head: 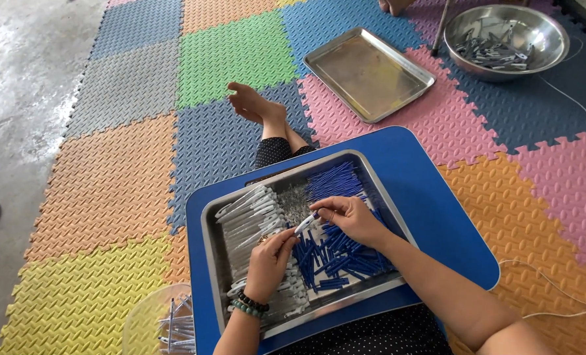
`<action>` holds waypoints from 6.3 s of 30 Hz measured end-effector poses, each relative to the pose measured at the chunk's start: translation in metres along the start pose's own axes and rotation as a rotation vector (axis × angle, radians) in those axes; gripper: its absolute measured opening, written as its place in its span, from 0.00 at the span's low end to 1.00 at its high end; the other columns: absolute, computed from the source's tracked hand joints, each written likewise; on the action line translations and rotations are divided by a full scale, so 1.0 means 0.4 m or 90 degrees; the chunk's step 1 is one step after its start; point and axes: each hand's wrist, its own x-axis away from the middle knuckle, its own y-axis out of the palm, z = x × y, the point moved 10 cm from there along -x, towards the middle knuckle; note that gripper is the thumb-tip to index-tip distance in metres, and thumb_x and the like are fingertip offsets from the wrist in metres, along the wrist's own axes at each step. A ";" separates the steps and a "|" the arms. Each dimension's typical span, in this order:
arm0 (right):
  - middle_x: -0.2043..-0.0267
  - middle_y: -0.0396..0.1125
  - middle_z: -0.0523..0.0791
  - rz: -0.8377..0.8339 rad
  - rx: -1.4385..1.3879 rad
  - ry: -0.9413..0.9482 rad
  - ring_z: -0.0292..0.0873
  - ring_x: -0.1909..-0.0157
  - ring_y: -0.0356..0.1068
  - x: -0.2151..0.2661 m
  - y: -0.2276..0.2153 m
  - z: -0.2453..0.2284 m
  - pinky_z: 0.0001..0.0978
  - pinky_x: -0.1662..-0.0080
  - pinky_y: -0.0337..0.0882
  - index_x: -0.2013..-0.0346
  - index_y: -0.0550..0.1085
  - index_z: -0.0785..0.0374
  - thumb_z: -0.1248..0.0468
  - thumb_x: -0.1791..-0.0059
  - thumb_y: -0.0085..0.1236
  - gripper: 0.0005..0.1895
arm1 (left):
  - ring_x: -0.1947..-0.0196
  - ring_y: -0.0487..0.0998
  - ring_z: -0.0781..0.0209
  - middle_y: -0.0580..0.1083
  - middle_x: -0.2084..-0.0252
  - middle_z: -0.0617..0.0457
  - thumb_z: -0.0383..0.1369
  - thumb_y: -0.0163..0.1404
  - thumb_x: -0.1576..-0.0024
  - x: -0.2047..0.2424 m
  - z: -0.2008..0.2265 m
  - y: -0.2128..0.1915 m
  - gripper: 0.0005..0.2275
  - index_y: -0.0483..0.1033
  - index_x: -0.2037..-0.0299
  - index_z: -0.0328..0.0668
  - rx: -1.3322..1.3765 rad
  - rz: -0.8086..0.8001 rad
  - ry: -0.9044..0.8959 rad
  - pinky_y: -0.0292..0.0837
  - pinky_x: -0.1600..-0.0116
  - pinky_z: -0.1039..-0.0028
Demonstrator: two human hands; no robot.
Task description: Assembling pens by manually joining pen bodies and caps/refills from a tray.
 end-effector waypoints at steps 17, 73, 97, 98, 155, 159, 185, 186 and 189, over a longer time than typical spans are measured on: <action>0.59 0.85 0.44 -0.026 0.074 0.020 0.32 0.65 0.77 0.000 0.012 0.007 0.21 0.62 0.76 0.45 0.87 0.62 0.67 0.44 0.64 0.14 | 0.73 0.83 0.71 0.89 0.60 0.59 0.30 0.59 0.37 -0.002 -0.005 0.006 0.11 0.88 0.45 0.45 -0.055 -0.022 -0.009 0.77 0.69 0.79; 0.54 0.78 0.42 -0.008 0.504 -0.369 0.44 0.51 0.74 0.032 0.105 -0.034 0.35 0.42 0.74 0.53 0.80 0.60 0.68 0.51 0.68 0.12 | 0.52 0.89 0.47 0.85 0.46 0.37 0.21 0.61 0.39 0.196 -0.267 -0.408 0.15 0.85 0.41 0.33 -0.165 0.270 -0.211 0.89 0.50 0.60; 0.60 0.83 0.42 0.103 0.046 -0.064 0.31 0.63 0.78 -0.011 -0.031 -0.037 0.21 0.57 0.80 0.51 0.86 0.63 0.72 0.47 0.69 0.10 | 0.63 0.87 0.68 0.86 0.50 0.54 0.29 0.54 0.34 -0.034 -0.117 -0.033 0.16 0.81 0.36 0.53 -0.175 -0.051 -0.038 0.89 0.62 0.82; 0.59 0.83 0.45 0.108 -0.047 -0.078 0.35 0.60 0.81 -0.016 -0.040 -0.051 0.25 0.55 0.82 0.51 0.83 0.65 0.72 0.46 0.68 0.08 | 0.66 0.85 0.70 0.87 0.50 0.56 0.27 0.55 0.35 -0.038 -0.085 -0.015 0.17 0.82 0.37 0.51 -0.098 -0.057 -0.029 0.86 0.63 0.83; 0.60 0.69 0.43 0.063 0.944 -0.208 0.46 0.55 0.71 -0.035 -0.078 0.140 0.42 0.49 0.73 0.64 0.72 0.53 0.65 0.48 0.55 0.02 | 0.53 0.88 0.62 0.86 0.50 0.50 0.23 0.51 0.33 0.010 -0.090 -0.029 0.15 0.81 0.37 0.35 0.231 0.065 -0.093 0.87 0.47 0.73; 0.59 0.70 0.43 0.070 0.957 -0.236 0.45 0.55 0.71 -0.035 -0.075 0.144 0.40 0.51 0.71 0.60 0.73 0.54 0.66 0.48 0.55 0.03 | 0.52 0.89 0.62 0.87 0.50 0.50 0.23 0.52 0.34 0.010 -0.095 -0.029 0.15 0.81 0.37 0.37 0.201 0.062 -0.092 0.87 0.47 0.73; 0.61 0.70 0.37 0.030 0.905 -0.117 0.42 0.51 0.74 -0.040 -0.117 0.173 0.36 0.53 0.78 0.58 0.78 0.43 0.47 0.44 0.63 0.08 | 0.62 0.87 0.55 0.85 0.51 0.47 0.29 0.55 0.30 0.018 -0.123 -0.011 0.09 0.86 0.44 0.41 0.113 0.061 -0.068 0.82 0.62 0.69; 0.62 0.71 0.37 0.040 0.850 -0.117 0.42 0.51 0.75 -0.032 -0.118 0.150 0.36 0.52 0.78 0.59 0.79 0.43 0.47 0.43 0.62 0.08 | 0.64 0.87 0.55 0.85 0.52 0.48 0.29 0.56 0.31 0.017 -0.123 -0.012 0.09 0.87 0.45 0.41 0.111 0.066 -0.066 0.82 0.63 0.70; 0.59 0.74 0.38 0.113 0.730 -0.201 0.45 0.51 0.75 -0.018 -0.121 0.059 0.40 0.50 0.77 0.55 0.83 0.41 0.47 0.40 0.60 0.08 | 0.62 0.88 0.50 0.85 0.53 0.45 0.29 0.56 0.31 0.015 -0.116 -0.020 0.09 0.87 0.44 0.42 0.136 0.082 -0.076 0.83 0.62 0.68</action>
